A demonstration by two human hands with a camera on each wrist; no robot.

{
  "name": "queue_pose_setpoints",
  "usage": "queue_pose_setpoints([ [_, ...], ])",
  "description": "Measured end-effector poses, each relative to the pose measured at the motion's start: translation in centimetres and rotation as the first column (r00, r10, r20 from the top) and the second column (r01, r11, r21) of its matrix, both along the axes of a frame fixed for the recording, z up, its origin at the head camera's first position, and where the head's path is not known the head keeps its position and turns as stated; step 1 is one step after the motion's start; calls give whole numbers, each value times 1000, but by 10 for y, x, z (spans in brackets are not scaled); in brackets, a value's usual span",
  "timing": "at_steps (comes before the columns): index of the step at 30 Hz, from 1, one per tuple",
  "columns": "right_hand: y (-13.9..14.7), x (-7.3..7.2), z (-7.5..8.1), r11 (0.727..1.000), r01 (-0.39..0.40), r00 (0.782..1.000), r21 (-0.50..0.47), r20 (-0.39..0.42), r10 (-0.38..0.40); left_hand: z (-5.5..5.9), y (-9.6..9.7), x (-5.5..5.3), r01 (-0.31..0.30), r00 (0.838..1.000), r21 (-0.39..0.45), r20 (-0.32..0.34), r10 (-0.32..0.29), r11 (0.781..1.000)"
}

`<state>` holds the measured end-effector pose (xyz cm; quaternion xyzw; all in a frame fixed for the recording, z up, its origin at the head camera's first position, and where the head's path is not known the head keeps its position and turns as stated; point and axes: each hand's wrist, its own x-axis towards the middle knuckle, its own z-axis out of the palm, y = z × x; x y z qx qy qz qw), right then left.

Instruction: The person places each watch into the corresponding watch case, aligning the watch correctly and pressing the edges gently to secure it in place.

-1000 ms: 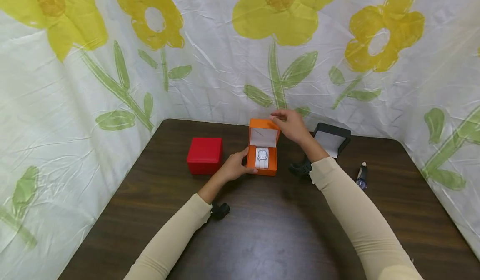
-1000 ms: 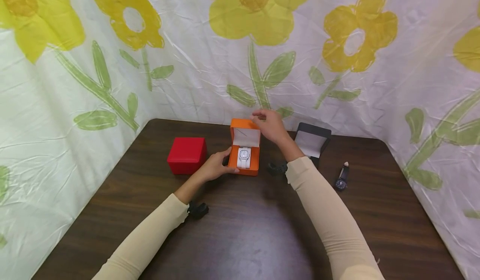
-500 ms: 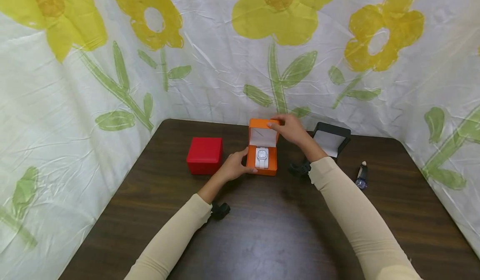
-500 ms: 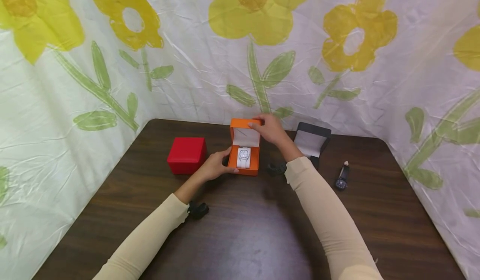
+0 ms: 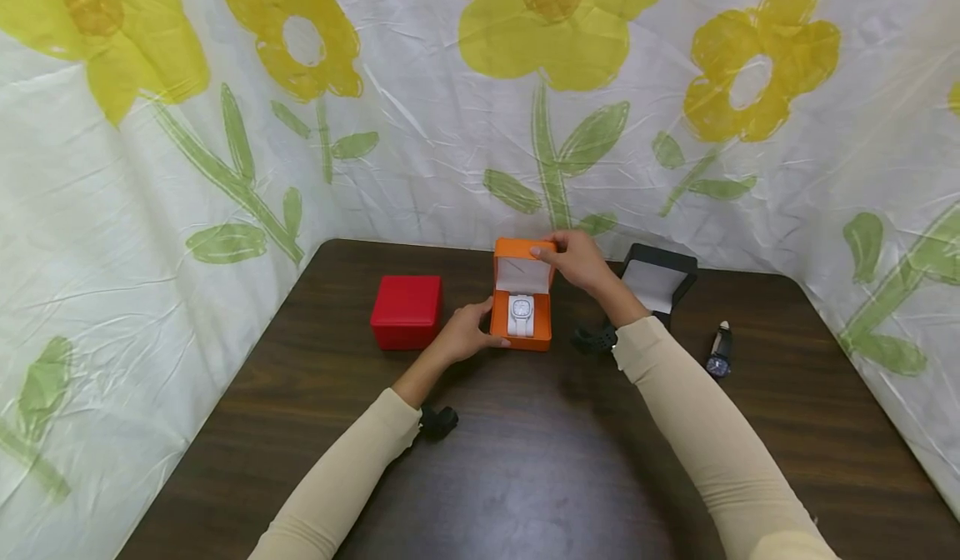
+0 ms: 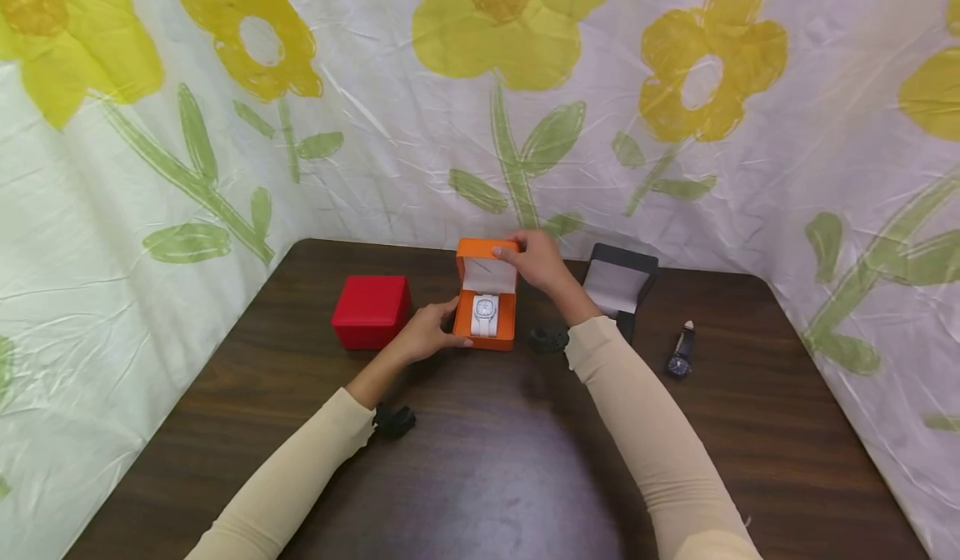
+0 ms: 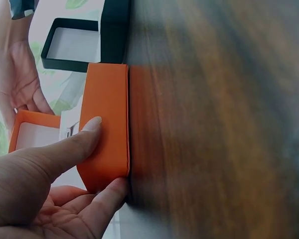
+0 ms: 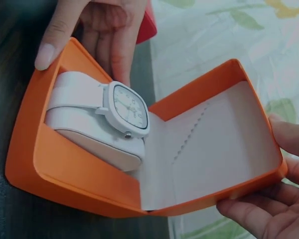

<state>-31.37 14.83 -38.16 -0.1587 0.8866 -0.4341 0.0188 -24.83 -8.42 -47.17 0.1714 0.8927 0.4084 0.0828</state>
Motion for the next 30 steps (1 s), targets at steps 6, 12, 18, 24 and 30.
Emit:
queue_pose_setpoints([
  [6,0,5,-2,999,-10,1000,-41,-22,9,-2,-1,-1,-1,1000,16,5,1,1000],
  [12,0,10,-6,998,-7,999,-66,-54,4,-1,-1,0,-7,1000,44,6,7,999],
  [18,1,15,-11,995,-36,995,-96,-99,26,-1,0,0,-17,1000,58,12,16,998],
  [24,2,20,-16,992,-50,993,-114,-109,37,-2,0,-1,-21,1000,56,14,20,998],
  [30,4,26,-20,994,-32,994,-105,-108,20,-2,0,-1,-32,999,56,17,31,998],
])
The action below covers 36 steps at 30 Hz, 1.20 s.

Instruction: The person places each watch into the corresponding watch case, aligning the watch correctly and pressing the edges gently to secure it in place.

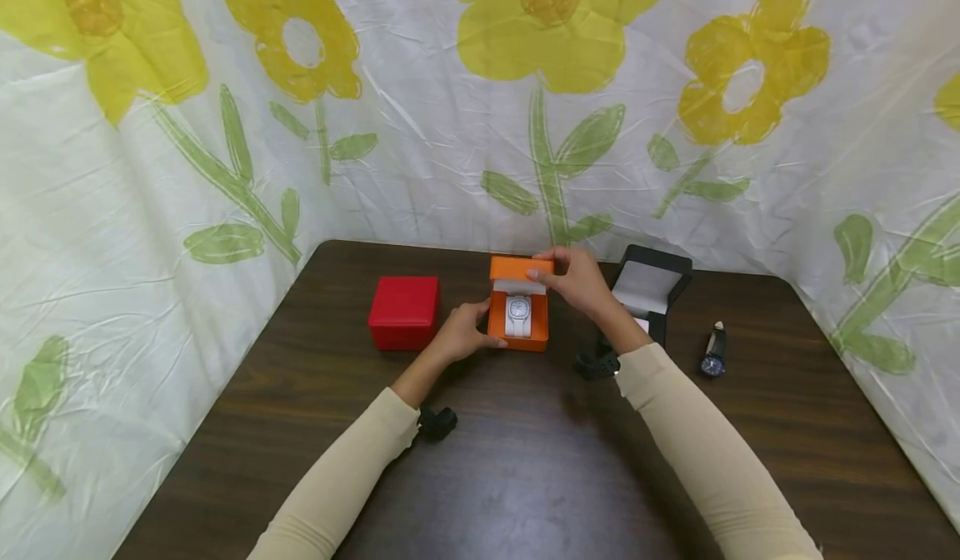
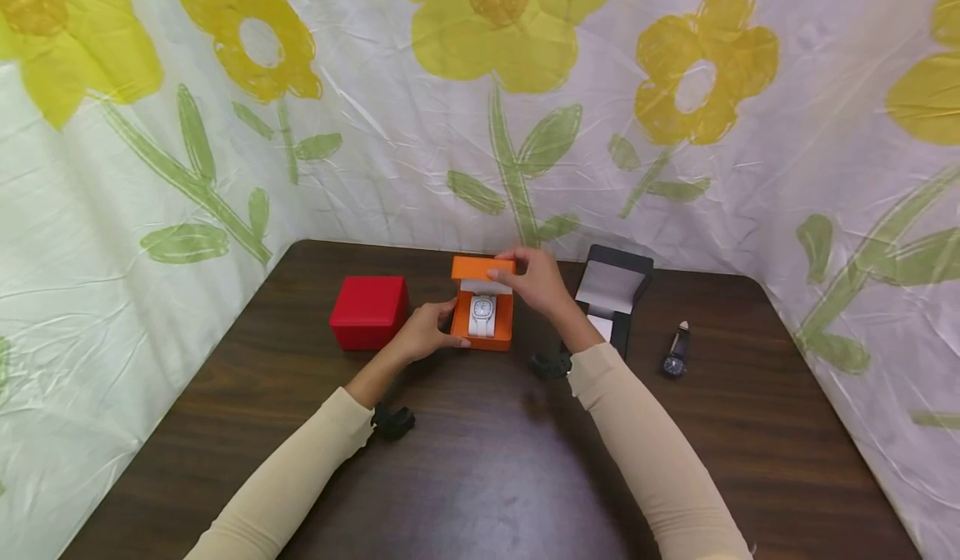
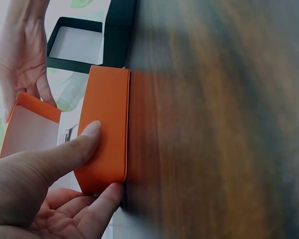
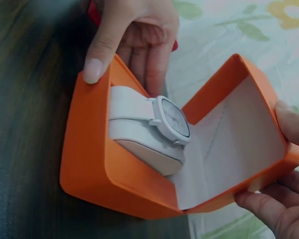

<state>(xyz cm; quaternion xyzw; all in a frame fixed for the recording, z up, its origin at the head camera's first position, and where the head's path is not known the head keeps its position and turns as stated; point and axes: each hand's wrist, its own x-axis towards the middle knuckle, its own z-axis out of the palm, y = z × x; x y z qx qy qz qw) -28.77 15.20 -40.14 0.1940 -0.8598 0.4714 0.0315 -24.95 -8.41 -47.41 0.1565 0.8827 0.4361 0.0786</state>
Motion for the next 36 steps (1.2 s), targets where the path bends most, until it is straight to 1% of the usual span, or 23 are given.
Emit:
queue_pose_setpoints([
  [9,2,6,-10,999,35,999,6,9,-36,1,0,2,-12,1000,13,10,12,1000],
  [16,3,11,-14,999,28,1000,-24,3,-28,1,-1,1,-15,1000,2,7,15,1000],
  [22,3,15,-16,998,36,999,-57,36,-34,1,0,1,-24,1000,21,11,24,999],
  [30,3,20,-27,995,18,999,-97,-29,-21,2,-1,2,-20,1000,17,-2,20,1000],
  [36,3,25,-30,994,25,998,-107,-46,-30,1,-1,1,-10,1000,30,0,10,1000],
])
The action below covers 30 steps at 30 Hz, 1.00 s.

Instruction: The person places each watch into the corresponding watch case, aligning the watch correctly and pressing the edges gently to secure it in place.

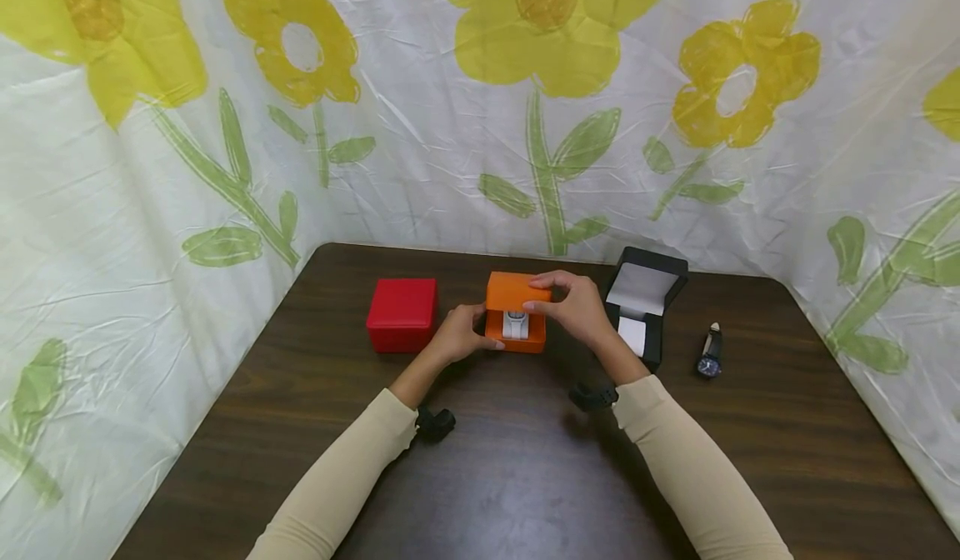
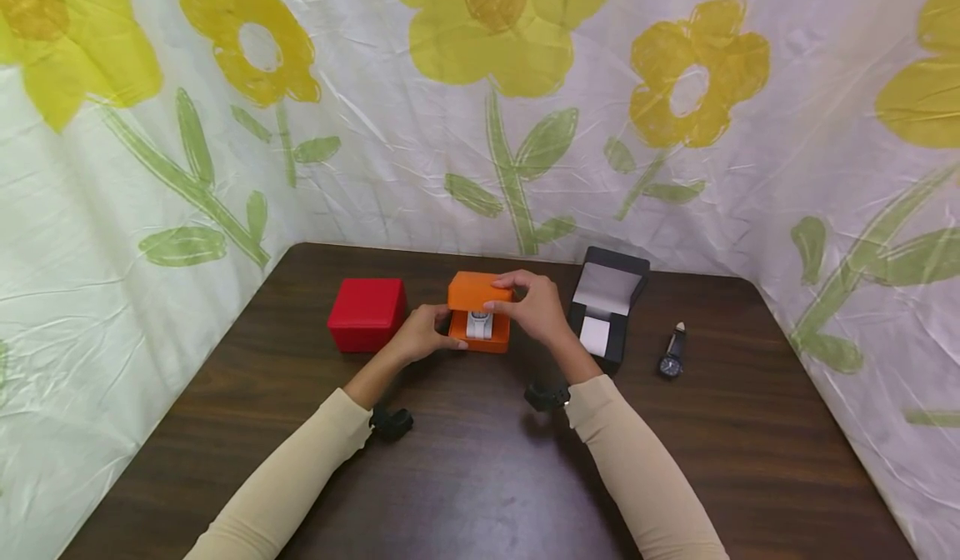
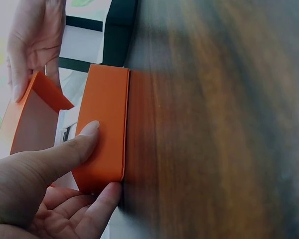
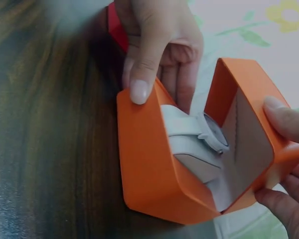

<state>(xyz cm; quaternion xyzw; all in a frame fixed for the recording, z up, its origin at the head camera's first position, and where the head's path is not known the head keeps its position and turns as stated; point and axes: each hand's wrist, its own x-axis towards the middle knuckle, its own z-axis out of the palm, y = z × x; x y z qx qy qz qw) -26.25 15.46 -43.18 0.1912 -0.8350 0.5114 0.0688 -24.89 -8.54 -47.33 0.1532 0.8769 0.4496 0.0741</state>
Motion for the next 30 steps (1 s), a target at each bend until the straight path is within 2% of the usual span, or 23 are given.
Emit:
queue_pose_setpoints([
  [14,-4,8,-5,997,-8,1000,-78,26,10,0,0,-1,5,1000,-14,0,-5,1000],
  [16,-5,11,-2,997,-10,1000,-74,23,11,-1,0,-1,7,1000,-15,-1,-7,1000],
  [23,-11,34,23,997,-24,1000,-74,17,25,0,0,0,14,1000,-21,-1,-14,1000],
  [30,-10,37,20,995,-35,999,-96,34,39,1,0,0,20,1000,-27,-6,-20,999],
])
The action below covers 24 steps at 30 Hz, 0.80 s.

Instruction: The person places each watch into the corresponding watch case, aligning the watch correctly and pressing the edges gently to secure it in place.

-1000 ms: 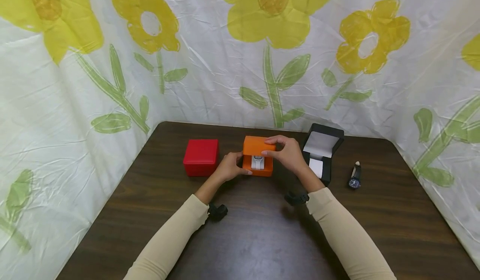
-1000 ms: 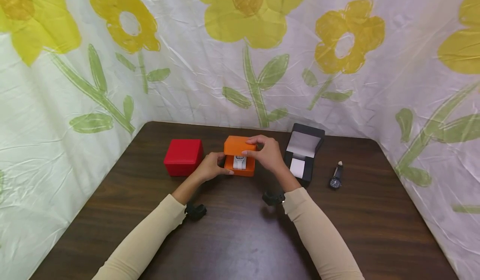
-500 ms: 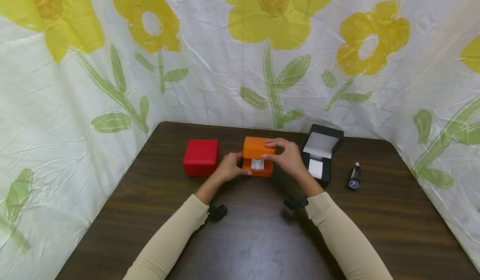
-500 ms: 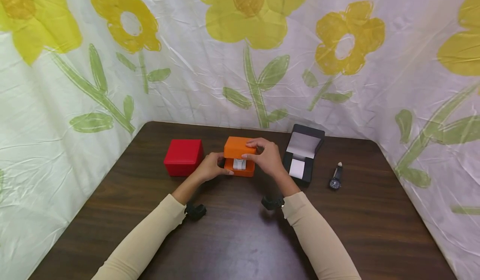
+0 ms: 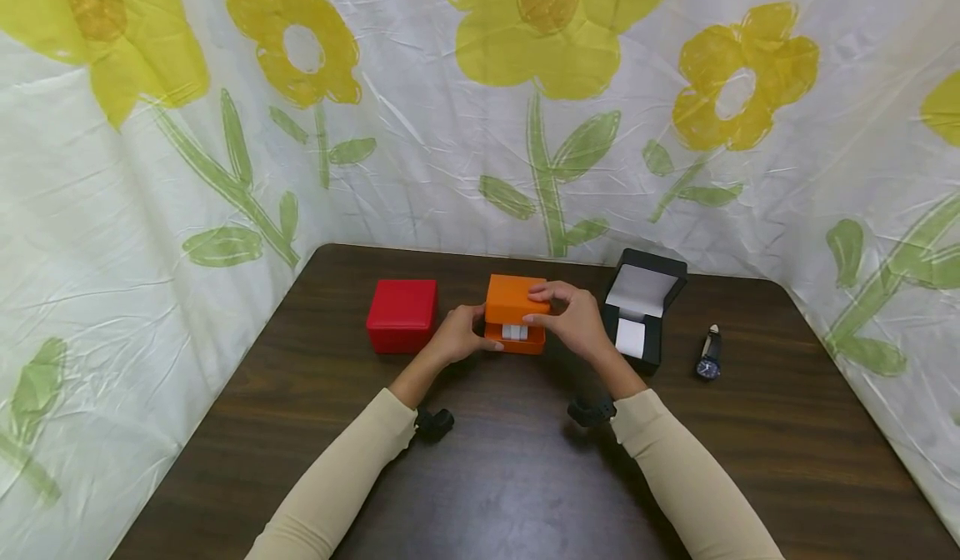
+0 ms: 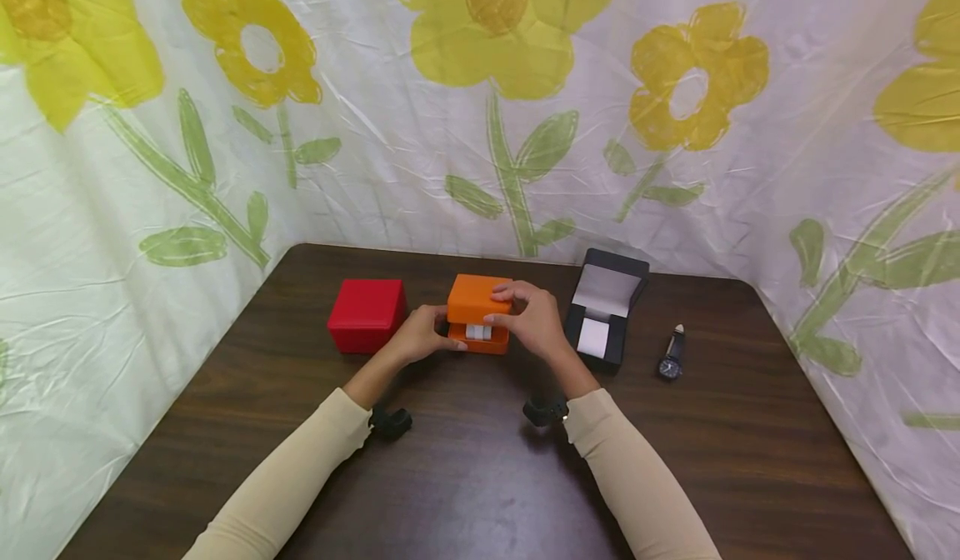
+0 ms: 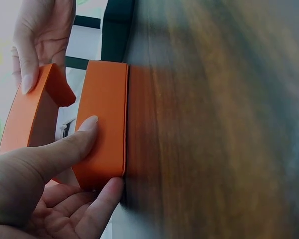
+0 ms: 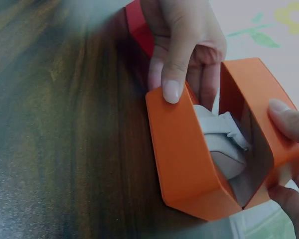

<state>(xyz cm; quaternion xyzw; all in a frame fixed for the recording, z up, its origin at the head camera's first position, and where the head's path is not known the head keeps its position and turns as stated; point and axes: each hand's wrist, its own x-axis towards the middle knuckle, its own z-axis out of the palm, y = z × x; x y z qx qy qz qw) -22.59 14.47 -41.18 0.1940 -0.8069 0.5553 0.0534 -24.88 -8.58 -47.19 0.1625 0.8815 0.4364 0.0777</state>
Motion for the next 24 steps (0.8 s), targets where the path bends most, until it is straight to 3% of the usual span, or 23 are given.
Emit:
queue_pose_setpoints([
  [14,0,6,-8,1000,-10,1000,19,-6,10,1,-1,0,-17,1000,-17,10,17,1000],
  [21,6,-13,-47,999,16,998,49,-56,-13,1,-2,-1,-16,1000,-28,9,16,999],
  [24,5,-13,-48,998,11,998,59,-66,-7,1,-2,0,-13,1000,-34,13,14,999],
])
